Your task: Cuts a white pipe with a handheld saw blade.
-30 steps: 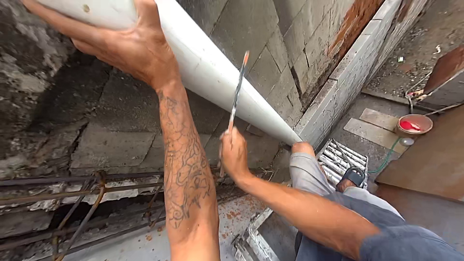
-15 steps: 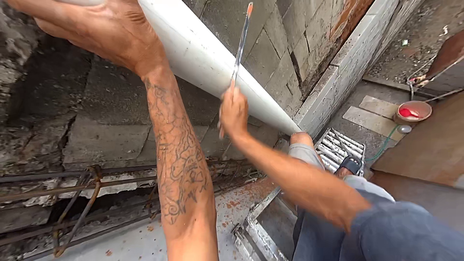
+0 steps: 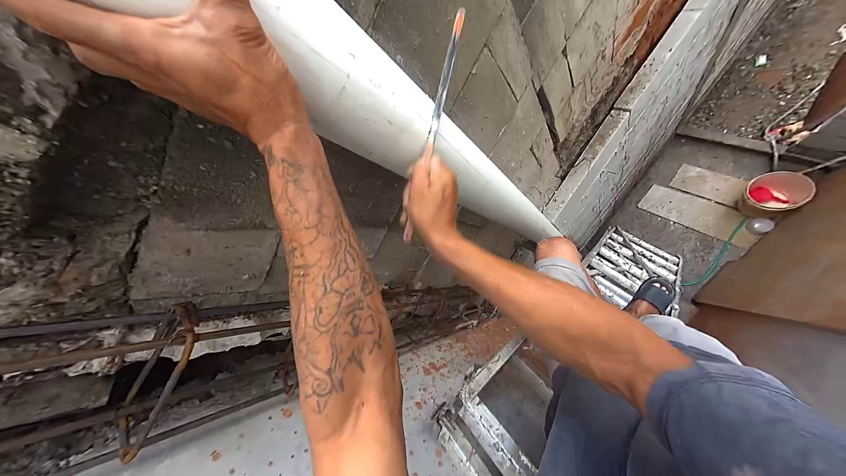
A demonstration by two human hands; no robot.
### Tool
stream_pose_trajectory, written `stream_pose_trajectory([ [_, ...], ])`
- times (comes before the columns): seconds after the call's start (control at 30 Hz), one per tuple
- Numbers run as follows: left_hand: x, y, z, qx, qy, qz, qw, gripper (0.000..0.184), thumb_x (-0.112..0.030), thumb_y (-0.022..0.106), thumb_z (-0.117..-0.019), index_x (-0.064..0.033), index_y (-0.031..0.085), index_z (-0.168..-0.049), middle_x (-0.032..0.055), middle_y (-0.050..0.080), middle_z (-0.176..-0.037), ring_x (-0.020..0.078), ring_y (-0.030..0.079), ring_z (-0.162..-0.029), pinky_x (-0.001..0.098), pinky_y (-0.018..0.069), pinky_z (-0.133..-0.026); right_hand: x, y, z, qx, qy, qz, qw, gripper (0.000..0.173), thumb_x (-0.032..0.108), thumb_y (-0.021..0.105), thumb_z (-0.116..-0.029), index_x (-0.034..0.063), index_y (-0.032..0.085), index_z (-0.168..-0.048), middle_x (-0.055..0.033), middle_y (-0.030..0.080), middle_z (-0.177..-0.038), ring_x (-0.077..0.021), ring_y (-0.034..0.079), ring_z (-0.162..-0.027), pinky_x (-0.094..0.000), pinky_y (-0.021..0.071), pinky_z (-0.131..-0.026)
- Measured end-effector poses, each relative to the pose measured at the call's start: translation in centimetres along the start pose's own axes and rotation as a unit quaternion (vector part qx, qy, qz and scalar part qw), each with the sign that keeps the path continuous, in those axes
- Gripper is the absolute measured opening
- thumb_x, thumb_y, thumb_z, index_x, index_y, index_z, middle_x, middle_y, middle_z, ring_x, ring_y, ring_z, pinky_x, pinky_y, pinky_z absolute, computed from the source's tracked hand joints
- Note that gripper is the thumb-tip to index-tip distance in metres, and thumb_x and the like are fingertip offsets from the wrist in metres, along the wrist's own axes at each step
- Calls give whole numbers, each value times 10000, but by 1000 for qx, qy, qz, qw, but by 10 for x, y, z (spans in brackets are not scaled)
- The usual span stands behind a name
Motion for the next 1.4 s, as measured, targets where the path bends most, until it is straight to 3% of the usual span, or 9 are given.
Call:
stream_pose_trajectory([
  [0.07,1,-1,3,-3,-5,-7,1000,1020,-304,848,-638,176,356,-1392,272,539,-1293,293,554,-1199,332,431,-1007,1,2,5,-14,9,-5,1000,335,229,302,-1108,38,550,-990,-56,504,-581,-189,530,-426,-381,499,-414],
  [0.2,-4,0,-2,-4,0,30,1000,1302,-366,866,-659,225,76,-1508,367,407,-1452,333,502,-1312,310,408,-1084,-21,5,47,55,27,-32,998,326,184,330,-1112,-34,570,-1084,-59,544,-571,-164,562,-427,-348,527,-432],
  [0.33,3,4,1,12,-11,-29,999,1140,-380,864,-660,189,261,-1442,286,497,-1332,300,536,-1239,310,425,-1039,6,7,1,-24,26,-36,999,354,196,296,-1107,6,579,-1014,-52,518,-598,-173,539,-444,-368,506,-431],
  [0.63,4,3,-2,5,-9,-13,1000,1140,-382,892,-630,191,298,-1416,282,520,-1310,285,547,-1221,306,429,-1030,12,5,-5,-18,34,-21,999,344,208,314,-1110,10,576,-1006,-68,531,-619,-195,552,-469,-386,512,-462],
  [0.77,-2,1,-5,3,10,53,999,1201,-382,847,-739,225,134,-1491,365,413,-1444,331,501,-1317,321,414,-1094,-13,9,43,35,19,-30,999,302,200,352,-1101,7,575,-1032,-52,537,-575,-162,559,-453,-350,516,-460],
  [0.9,0,-2,-1,4,1,7,1000,1051,-353,867,-727,207,296,-1408,294,535,-1289,280,574,-1197,299,467,-999,11,3,-5,-13,33,-17,999,317,164,342,-1092,-2,586,-976,-68,566,-631,-185,593,-499,-381,542,-491],
  [1.07,-3,0,-1,0,23,70,997,1186,-375,831,-762,242,118,-1481,372,406,-1436,326,505,-1306,314,425,-1078,-10,-2,47,51,18,-6,999,289,177,374,-1090,-8,586,-1024,-53,545,-594,-154,572,-480,-339,520,-480],
  [1.2,3,-3,0,16,2,-21,1000,1103,-342,877,-679,201,285,-1434,297,525,-1336,291,559,-1235,312,445,-1030,21,-17,-15,42,67,-30,996,343,196,340,-1102,1,584,-959,-41,514,-585,-150,541,-449,-340,512,-445],
  [1.4,2,-1,-3,4,15,55,998,1206,-411,856,-729,233,157,-1473,360,426,-1425,329,503,-1310,323,420,-1084,15,-33,27,104,83,-37,990,346,197,347,-1118,-43,584,-1046,-56,513,-576,-142,520,-402,-316,501,-395],
])
Point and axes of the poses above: each hand's wrist, its own z-axis away from the middle knuckle, its own y-axis out of the palm, x = y × z, the point moved 1 cm from there along -z, towards the middle knuckle
